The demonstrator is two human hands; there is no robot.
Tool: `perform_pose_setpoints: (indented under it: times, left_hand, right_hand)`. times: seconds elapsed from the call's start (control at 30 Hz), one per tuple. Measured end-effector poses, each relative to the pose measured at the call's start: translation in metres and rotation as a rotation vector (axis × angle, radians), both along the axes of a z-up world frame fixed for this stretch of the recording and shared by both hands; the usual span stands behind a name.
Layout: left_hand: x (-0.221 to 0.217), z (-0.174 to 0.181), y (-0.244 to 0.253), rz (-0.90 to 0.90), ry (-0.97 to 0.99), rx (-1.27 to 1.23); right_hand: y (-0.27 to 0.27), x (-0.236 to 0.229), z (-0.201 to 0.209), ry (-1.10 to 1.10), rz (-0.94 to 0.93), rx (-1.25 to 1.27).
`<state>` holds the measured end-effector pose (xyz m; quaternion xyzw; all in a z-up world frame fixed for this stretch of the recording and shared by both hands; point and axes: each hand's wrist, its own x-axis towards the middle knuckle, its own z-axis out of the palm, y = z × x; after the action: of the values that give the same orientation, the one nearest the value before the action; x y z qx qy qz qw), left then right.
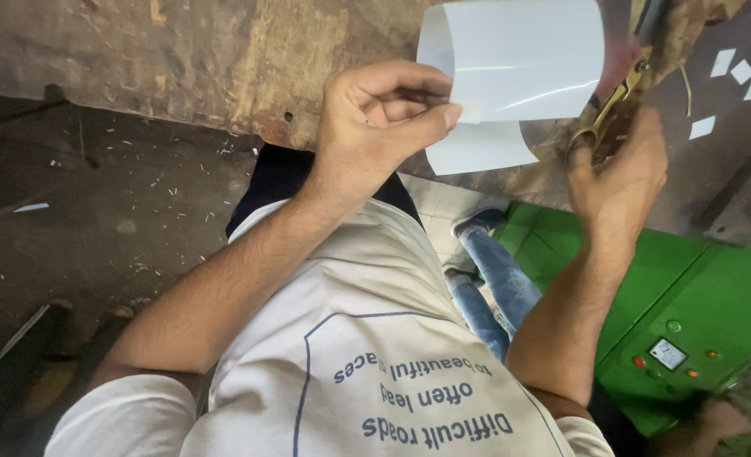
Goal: The person places small white rectangular pieces into the slots of a circular metal rotor component. They then use scissors to cut a roll of white tape into small pieces and place them into the rotor slots.
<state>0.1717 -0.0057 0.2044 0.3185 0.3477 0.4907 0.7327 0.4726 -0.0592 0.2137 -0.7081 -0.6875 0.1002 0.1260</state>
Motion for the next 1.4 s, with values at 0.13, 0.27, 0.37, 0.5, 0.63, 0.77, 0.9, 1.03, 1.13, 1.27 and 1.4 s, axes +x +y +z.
perform_pose_setpoints:
  times: [0.13, 0.27, 0.37, 0.5, 0.63, 0.77, 0.9, 1.03, 1.13, 1.27, 1.4]
  left_hand:
    - [0.001, -0.002, 0.003, 0.004, -0.003, 0.004]
    - [0.003, -0.003, 0.01, 0.004, -0.005, 0.028]
    - [0.003, -0.004, 0.013, 0.003, -0.007, 0.006]
    - [0.007, -0.005, 0.017, 0.005, -0.007, 0.018]
    - [0.009, -0.008, 0.022, 0.015, 0.019, 0.012]
    - [0.012, -0.013, 0.024, 0.029, 0.05, 0.052]
    - [0.012, -0.016, 0.026, 0.038, 0.064, 0.104]
    - [0.012, -0.014, 0.025, 0.042, 0.061, 0.032]
    - [0.015, -0.013, 0.023, 0.065, 0.049, -0.014]
    - [0.017, -0.013, 0.02, 0.083, 0.073, -0.02]
    - [0.018, -0.013, 0.018, 0.092, 0.094, 0.003]
  right_hand:
    - [0.004, -0.003, -0.005, 0.149, -0.03, 0.006]
    - [0.002, 0.023, -0.01, 0.782, -0.403, -0.116]
    - [-0.005, 0.041, -0.012, 0.829, -0.555, -0.376]
    - [-0.047, 0.037, -0.008, 1.367, -0.478, -0.132]
    - [-0.103, 0.01, -0.011, 1.826, -0.118, -0.197]
    - [-0.153, -0.007, -0.022, 1.622, -0.033, -0.427]
    - [-0.162, -0.027, -0.035, 1.442, -0.042, -0.461]
    - [-0.141, -0.052, -0.04, 1.429, -0.06, -0.402]
    - [-0.119, -0.071, -0.045, 1.411, -0.048, -0.324]
    - [-0.098, -0.09, -0.04, 1.408, -0.096, -0.295]
    - [-0.086, -0.099, -0.035, 1.389, -0.126, -0.293]
